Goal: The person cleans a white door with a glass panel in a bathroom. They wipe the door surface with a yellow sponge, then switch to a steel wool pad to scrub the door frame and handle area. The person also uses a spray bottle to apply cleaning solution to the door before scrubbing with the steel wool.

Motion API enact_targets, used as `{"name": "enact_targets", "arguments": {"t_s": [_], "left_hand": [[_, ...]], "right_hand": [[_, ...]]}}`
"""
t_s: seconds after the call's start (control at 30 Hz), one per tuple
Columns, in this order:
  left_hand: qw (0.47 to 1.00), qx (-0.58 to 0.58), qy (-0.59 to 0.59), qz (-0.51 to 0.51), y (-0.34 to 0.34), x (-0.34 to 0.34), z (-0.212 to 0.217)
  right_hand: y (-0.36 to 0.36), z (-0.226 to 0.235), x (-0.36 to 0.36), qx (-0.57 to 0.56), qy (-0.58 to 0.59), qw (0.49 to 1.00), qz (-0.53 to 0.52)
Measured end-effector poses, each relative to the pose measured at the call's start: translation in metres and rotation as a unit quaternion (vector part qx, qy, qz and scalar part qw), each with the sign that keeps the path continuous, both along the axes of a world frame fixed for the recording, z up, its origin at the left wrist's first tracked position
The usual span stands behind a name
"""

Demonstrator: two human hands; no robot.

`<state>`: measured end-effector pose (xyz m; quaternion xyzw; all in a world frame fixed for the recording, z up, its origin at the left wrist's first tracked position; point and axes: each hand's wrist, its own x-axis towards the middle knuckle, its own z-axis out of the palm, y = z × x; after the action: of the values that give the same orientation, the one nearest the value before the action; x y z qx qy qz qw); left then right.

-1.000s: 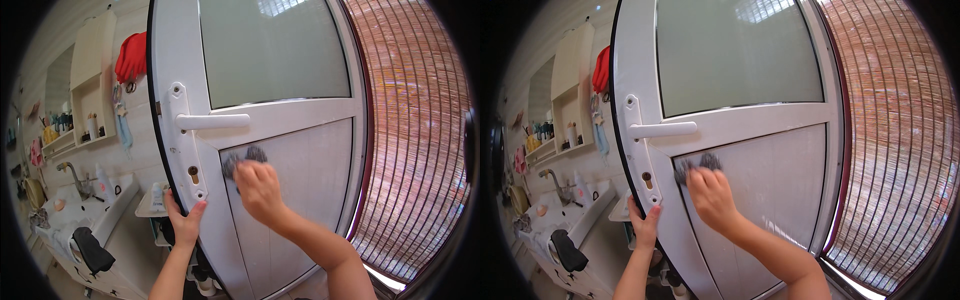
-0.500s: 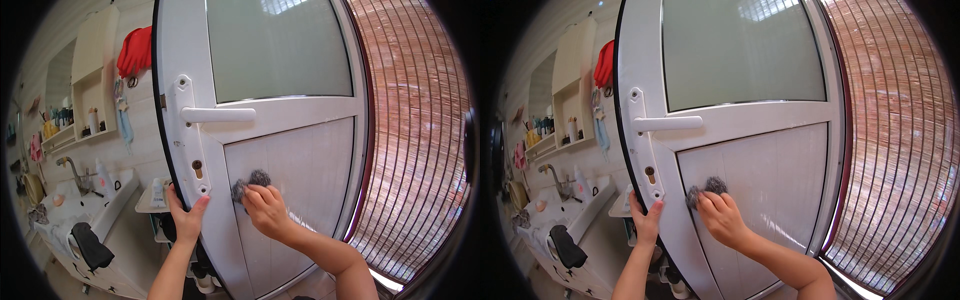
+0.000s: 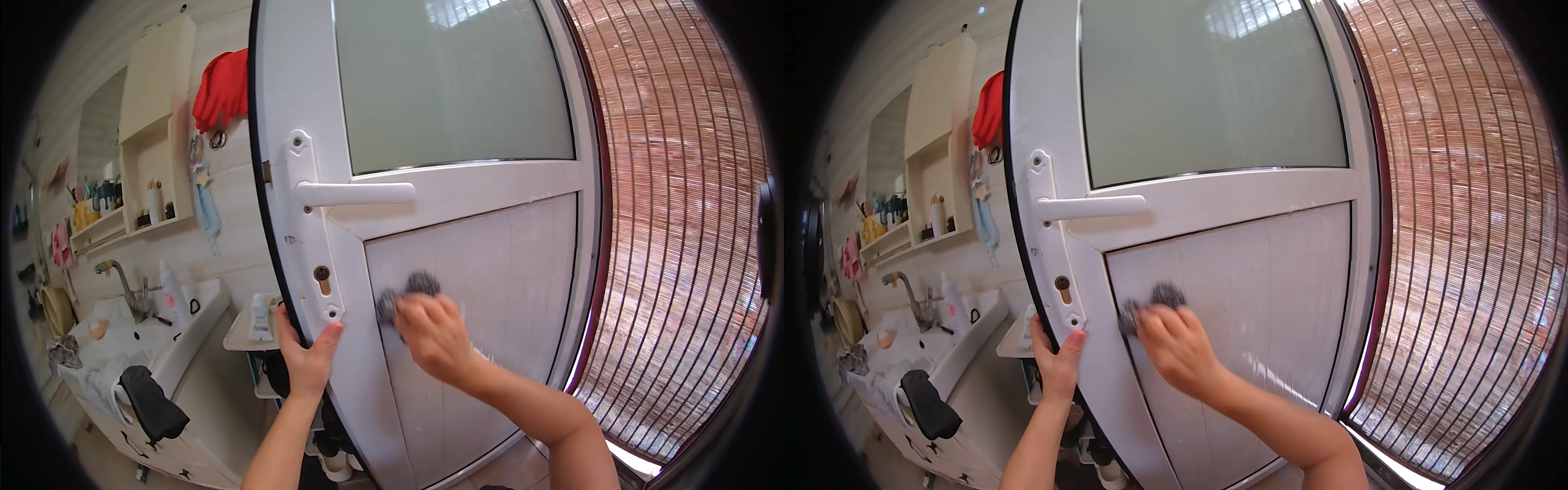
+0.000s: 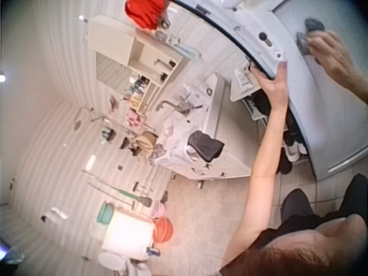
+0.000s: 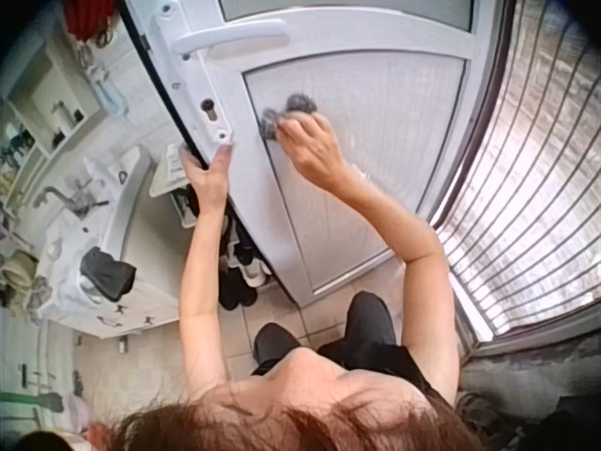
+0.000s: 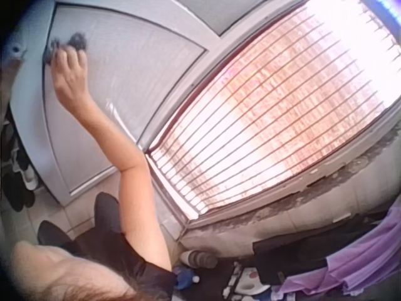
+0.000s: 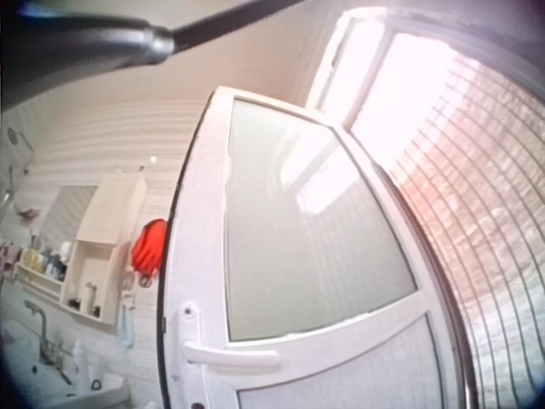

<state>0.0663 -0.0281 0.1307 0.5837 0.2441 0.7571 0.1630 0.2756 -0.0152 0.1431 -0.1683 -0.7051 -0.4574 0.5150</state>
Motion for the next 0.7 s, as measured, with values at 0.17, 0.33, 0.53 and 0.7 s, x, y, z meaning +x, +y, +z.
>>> {"name": "enact_targets", "arguments": {"t_s": [0.17, 0.33, 0.53, 0.7], "left_hand": [[0.999, 0.000, -0.008, 0.038, 0.007, -0.007, -0.005], [1.000, -0.002, 0.013, -0.011, 0.013, -0.008, -0.004], [1.000, 0.000, 0.009, 0.006, 0.011, -0.009, -0.004], [1.000, 0.002, 0.017, -0.003, 0.012, -0.006, -0.003]], "right_hand": [[0.011, 0.051, -0.016, 0.011, 0.083, 0.996, 0.007], [0.004, -0.029, -0.003, -0.023, 0.008, 1.000, 0.010], [0.012, 0.058, -0.020, -0.006, 0.058, 0.998, 0.030], [0.005, -0.012, -0.002, -0.043, -0.001, 0.999, 0.018]]}}
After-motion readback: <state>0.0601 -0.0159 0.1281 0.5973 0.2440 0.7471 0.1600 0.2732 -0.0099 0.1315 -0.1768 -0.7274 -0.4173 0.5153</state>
